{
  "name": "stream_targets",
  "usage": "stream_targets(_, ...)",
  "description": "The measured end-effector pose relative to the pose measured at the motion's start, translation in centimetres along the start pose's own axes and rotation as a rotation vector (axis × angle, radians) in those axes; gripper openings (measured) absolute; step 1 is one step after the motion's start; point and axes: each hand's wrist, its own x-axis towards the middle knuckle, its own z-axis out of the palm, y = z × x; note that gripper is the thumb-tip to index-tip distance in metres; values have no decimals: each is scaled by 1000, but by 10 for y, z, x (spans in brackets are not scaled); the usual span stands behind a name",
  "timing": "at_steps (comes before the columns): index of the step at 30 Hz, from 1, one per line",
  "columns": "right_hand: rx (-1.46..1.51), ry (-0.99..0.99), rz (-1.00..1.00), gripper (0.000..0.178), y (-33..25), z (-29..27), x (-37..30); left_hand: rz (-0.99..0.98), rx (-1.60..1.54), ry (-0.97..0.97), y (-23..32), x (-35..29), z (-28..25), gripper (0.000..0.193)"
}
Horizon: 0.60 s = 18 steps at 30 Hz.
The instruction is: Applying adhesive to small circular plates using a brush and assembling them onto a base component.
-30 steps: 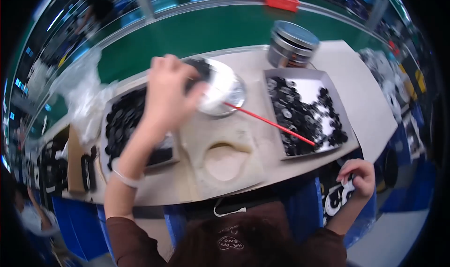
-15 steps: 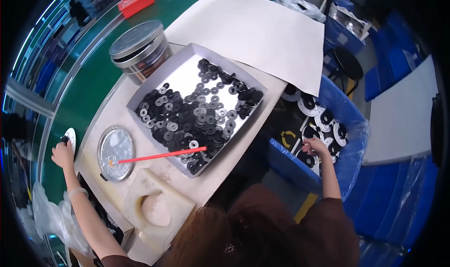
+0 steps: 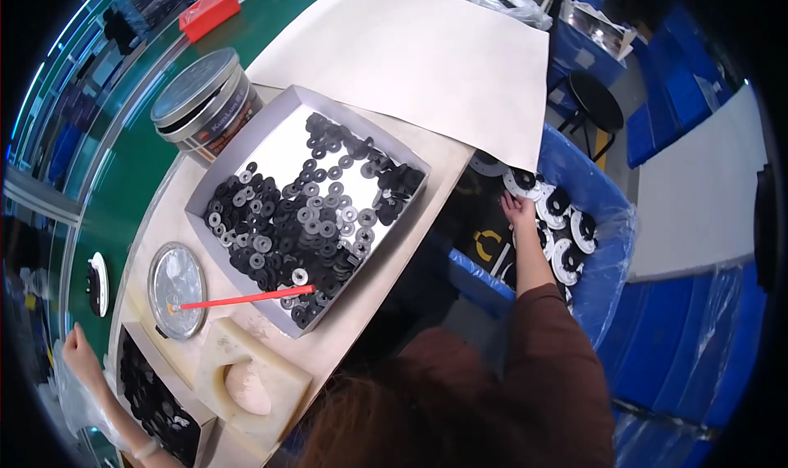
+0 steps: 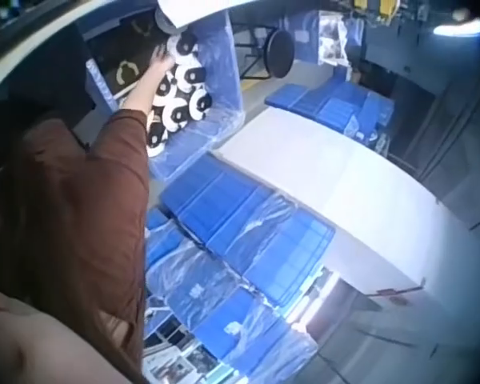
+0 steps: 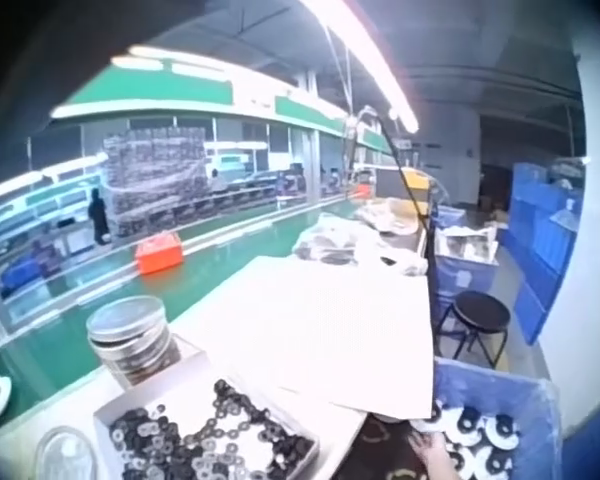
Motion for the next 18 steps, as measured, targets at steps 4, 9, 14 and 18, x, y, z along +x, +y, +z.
stream_targets(4, 319, 21, 37, 31, -2, -1, 20, -255, 16, 32, 90, -69, -70, 42)
stream_targets(9, 121, 19, 32, 33, -30, -27, 51, -251, -174, -78, 113, -139, -101, 28)
stream_targets(14, -1385, 182, -538, 42, -79, -2, 15, -189, -27, 3, 153, -173, -92, 36)
stream_targets(18, -1961, -368, -477, 25, -126, 60, -120, -253, -1, -110, 169, -176, -109, 24)
